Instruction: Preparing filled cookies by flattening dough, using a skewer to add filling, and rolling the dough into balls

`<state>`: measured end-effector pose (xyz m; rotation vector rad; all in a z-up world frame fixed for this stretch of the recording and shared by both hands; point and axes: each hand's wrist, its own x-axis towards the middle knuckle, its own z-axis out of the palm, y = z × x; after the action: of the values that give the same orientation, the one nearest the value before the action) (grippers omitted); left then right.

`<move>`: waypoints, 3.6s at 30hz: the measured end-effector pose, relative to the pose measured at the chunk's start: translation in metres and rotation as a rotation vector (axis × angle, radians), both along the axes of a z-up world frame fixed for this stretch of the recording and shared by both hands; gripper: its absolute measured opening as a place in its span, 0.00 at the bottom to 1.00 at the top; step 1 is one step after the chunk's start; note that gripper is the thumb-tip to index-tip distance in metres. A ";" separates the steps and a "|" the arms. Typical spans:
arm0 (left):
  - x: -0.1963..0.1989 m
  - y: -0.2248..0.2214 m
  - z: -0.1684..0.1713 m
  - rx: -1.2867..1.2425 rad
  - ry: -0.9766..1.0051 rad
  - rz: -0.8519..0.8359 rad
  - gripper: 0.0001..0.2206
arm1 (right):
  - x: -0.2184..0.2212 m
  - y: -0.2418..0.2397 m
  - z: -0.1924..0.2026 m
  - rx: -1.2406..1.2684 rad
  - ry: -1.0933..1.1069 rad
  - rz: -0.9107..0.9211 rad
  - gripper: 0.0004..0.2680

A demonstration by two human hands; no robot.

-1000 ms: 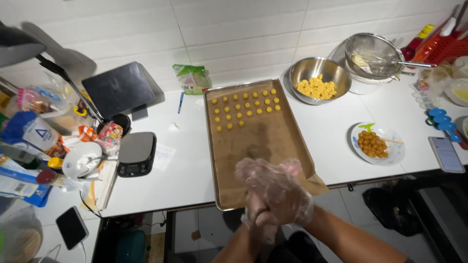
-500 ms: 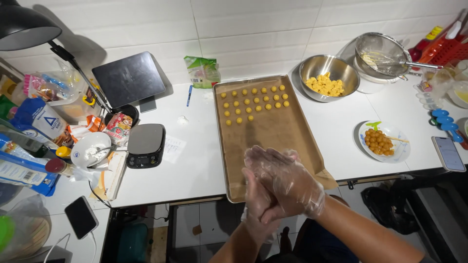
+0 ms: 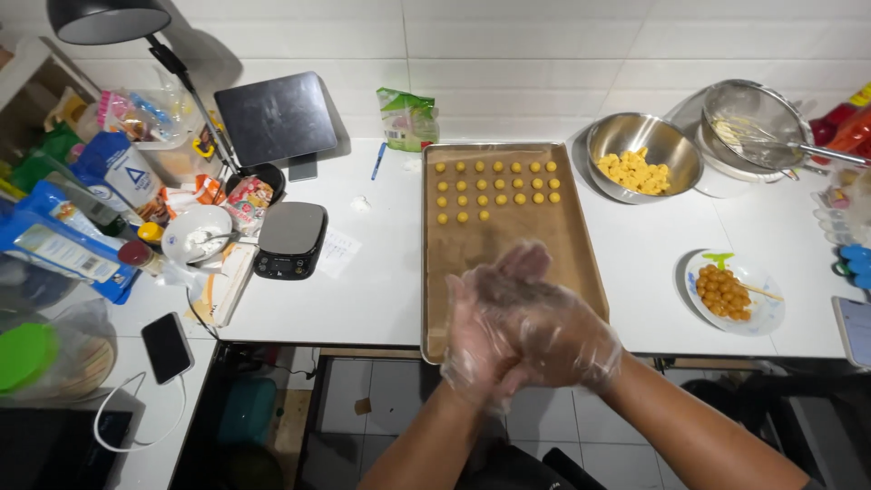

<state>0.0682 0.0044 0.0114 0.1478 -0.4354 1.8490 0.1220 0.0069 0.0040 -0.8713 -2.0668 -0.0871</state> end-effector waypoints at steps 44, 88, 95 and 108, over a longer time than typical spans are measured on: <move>-0.091 0.129 0.034 0.051 0.472 -0.990 0.21 | -0.049 0.033 0.036 -0.202 0.155 -0.610 0.22; -0.054 0.159 0.030 -0.375 0.655 -0.859 0.25 | -0.042 0.070 0.028 -0.206 0.463 -0.556 0.17; -0.053 0.154 0.027 -0.244 0.590 -0.779 0.28 | -0.056 0.064 0.014 -0.374 0.760 -0.389 0.18; -0.055 0.153 0.031 -0.372 0.568 -0.690 0.33 | -0.073 0.063 0.039 -0.559 0.714 -0.467 0.32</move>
<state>0.0131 0.1574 0.0420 0.2257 0.2409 1.1079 0.0492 0.0702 0.0428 -1.4581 -1.1955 0.5049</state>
